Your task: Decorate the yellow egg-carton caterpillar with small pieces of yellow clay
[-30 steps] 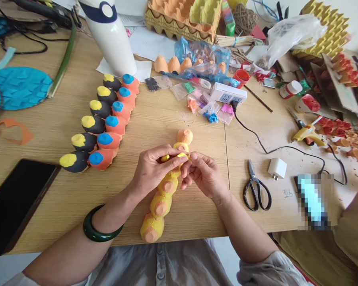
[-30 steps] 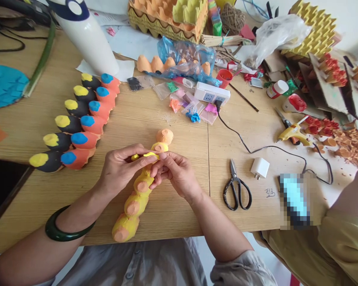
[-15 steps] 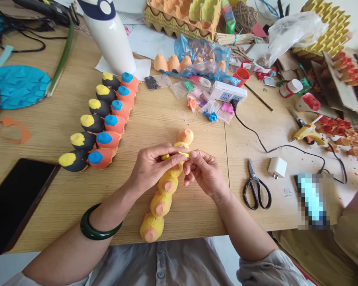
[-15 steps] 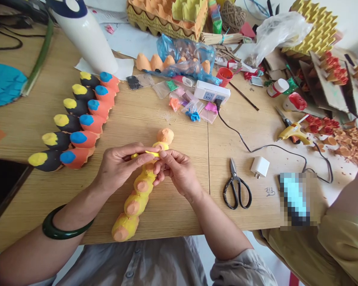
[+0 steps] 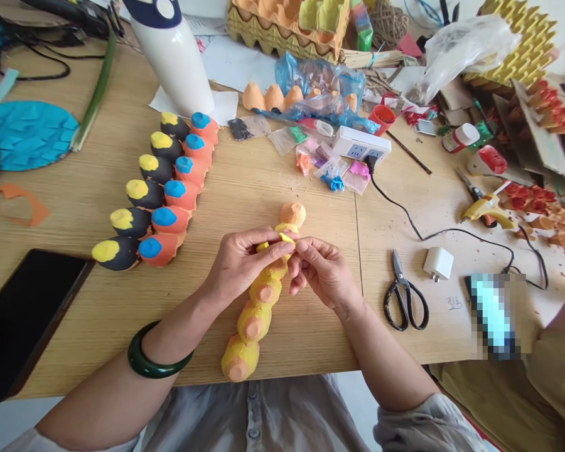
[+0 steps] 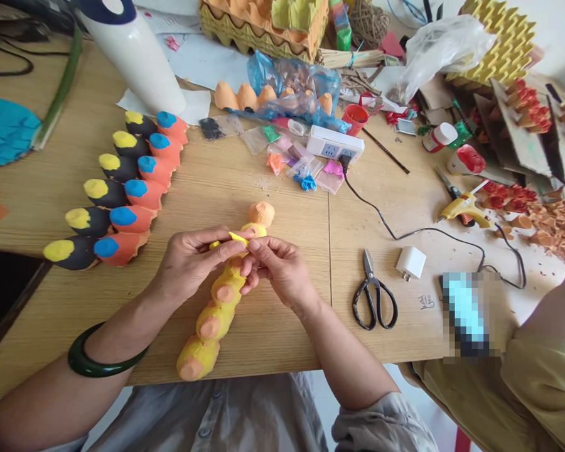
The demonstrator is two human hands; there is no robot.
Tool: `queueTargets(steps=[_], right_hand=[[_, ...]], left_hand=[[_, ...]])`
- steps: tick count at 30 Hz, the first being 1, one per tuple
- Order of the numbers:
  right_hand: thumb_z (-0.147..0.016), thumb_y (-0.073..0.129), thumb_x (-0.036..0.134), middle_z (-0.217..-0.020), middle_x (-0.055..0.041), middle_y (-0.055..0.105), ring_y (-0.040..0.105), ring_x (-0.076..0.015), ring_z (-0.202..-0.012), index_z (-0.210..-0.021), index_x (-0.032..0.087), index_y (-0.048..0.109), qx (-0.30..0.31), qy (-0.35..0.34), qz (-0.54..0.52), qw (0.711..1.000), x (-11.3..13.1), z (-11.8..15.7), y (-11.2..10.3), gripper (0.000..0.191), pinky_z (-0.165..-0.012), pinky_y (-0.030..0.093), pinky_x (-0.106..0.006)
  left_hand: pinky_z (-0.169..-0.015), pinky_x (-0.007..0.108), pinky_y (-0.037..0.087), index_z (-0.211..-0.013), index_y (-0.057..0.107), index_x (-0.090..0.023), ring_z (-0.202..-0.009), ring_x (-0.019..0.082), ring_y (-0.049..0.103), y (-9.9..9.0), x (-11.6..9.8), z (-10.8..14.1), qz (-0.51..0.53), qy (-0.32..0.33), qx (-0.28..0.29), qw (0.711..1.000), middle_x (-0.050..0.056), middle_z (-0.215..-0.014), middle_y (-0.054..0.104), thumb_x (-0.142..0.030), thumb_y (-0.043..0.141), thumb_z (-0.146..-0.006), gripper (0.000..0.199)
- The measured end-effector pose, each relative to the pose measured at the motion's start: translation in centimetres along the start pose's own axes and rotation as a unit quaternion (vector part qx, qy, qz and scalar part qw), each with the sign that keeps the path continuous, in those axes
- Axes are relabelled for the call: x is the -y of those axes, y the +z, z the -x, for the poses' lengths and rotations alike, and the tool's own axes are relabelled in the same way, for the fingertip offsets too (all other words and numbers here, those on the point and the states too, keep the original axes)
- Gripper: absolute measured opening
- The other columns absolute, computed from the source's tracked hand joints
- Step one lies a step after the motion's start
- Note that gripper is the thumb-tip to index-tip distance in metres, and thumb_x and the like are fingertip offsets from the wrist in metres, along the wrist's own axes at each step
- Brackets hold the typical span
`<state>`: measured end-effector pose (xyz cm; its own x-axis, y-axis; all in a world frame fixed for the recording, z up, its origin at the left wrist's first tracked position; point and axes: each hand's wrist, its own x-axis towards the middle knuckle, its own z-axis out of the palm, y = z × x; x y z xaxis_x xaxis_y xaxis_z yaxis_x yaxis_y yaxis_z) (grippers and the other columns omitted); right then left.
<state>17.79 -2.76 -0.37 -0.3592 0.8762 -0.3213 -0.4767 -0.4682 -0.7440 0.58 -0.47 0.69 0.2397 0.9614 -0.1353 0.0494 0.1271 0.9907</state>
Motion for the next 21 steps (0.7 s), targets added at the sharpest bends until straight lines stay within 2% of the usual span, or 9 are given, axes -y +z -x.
queueTargets(steps=[4, 7, 10, 12, 15, 18, 21], right_hand=[[-0.085, 0.079, 0.056, -0.068, 0.0024, 0.073, 0.062, -0.0087, -0.047, -0.087, 0.017, 0.069, 0.006, 0.002, 0.006, 1.000, -0.04, 0.03, 0.10, 0.041, -0.050, 0.064, -0.025], [-0.083, 0.084, 0.050, -0.067, 0.0036, 0.073, 0.062, -0.0084, -0.046, -0.088, 0.018, 0.069, 0.000, -0.005, 0.001, 1.000, 0.03, 0.06, 0.09, 0.036, -0.049, 0.063, -0.024], [-0.082, 0.085, 0.048, -0.064, 0.0044, 0.072, 0.061, -0.0075, -0.044, -0.082, 0.018, 0.067, -0.007, -0.011, -0.009, 1.000, 0.15, 0.10, 0.03, 0.035, -0.048, 0.062, -0.022], [-0.082, 0.085, 0.050, -0.063, 0.0048, 0.072, 0.060, -0.0072, -0.043, -0.081, 0.018, 0.066, -0.010, -0.007, -0.006, 1.000, 0.21, 0.11, 0.01, 0.037, -0.047, 0.061, -0.022], [-0.083, 0.083, 0.053, -0.063, 0.0044, 0.071, 0.058, -0.0074, -0.042, -0.082, 0.018, 0.067, 0.005, 0.010, 0.003, 1.000, 0.20, 0.10, -0.01, 0.039, -0.047, 0.061, -0.022], [-0.088, 0.076, 0.056, -0.065, 0.0026, 0.074, 0.060, -0.0090, -0.044, -0.092, 0.018, 0.068, 0.019, 0.016, 0.012, 1.000, 0.04, 0.08, -0.01, 0.039, -0.049, 0.062, -0.025], [-0.086, 0.081, 0.050, -0.071, 0.0026, 0.076, 0.066, -0.0103, -0.049, -0.103, 0.020, 0.069, 0.010, -0.013, 0.031, 0.999, -0.23, 0.12, 0.09, 0.037, -0.054, 0.064, -0.025]], left_hand=[[-0.055, 0.025, 0.039, -0.072, 0.080, -0.021, -0.060, 0.012, 0.050, 0.03, -0.26, -0.01, -0.033, 0.024, -0.033, 0.999, -0.002, -0.060, 0.061, -0.048, 0.080, -0.082, 0.029], [-0.058, 0.026, 0.043, -0.072, 0.079, -0.022, -0.065, 0.014, 0.055, 0.08, -0.32, -0.05, -0.017, 0.014, -0.040, 0.999, -0.001, -0.066, 0.065, -0.049, 0.082, -0.079, 0.028], [-0.058, 0.029, 0.044, -0.076, 0.080, -0.022, -0.068, 0.018, 0.059, 0.10, -0.28, -0.07, 0.011, -0.008, -0.006, 1.000, 0.000, -0.064, 0.062, -0.050, 0.086, -0.074, 0.029], [-0.056, 0.029, 0.044, -0.081, 0.082, -0.021, -0.065, 0.018, 0.059, 0.08, -0.28, -0.05, 0.029, -0.027, 0.012, 0.999, 0.001, -0.064, 0.063, -0.053, 0.085, -0.076, 0.032], [-0.056, 0.029, 0.045, -0.085, 0.084, -0.023, -0.066, 0.017, 0.060, 0.03, -0.39, -0.02, 0.023, -0.020, -0.009, 0.999, 0.002, -0.068, 0.068, -0.055, 0.080, -0.081, 0.032], [-0.058, 0.027, 0.045, -0.079, 0.083, -0.024, -0.066, 0.016, 0.060, 0.06, -0.51, -0.01, -0.008, 0.016, -0.038, 0.999, 0.000, -0.063, 0.066, -0.050, 0.080, -0.083, 0.027], [-0.056, 0.026, 0.043, -0.072, 0.080, -0.022, -0.060, 0.013, 0.053, 0.21, -0.47, -0.04, -0.014, 0.021, -0.046, 0.999, -0.001, -0.062, 0.064, -0.049, 0.082, -0.081, 0.028]])
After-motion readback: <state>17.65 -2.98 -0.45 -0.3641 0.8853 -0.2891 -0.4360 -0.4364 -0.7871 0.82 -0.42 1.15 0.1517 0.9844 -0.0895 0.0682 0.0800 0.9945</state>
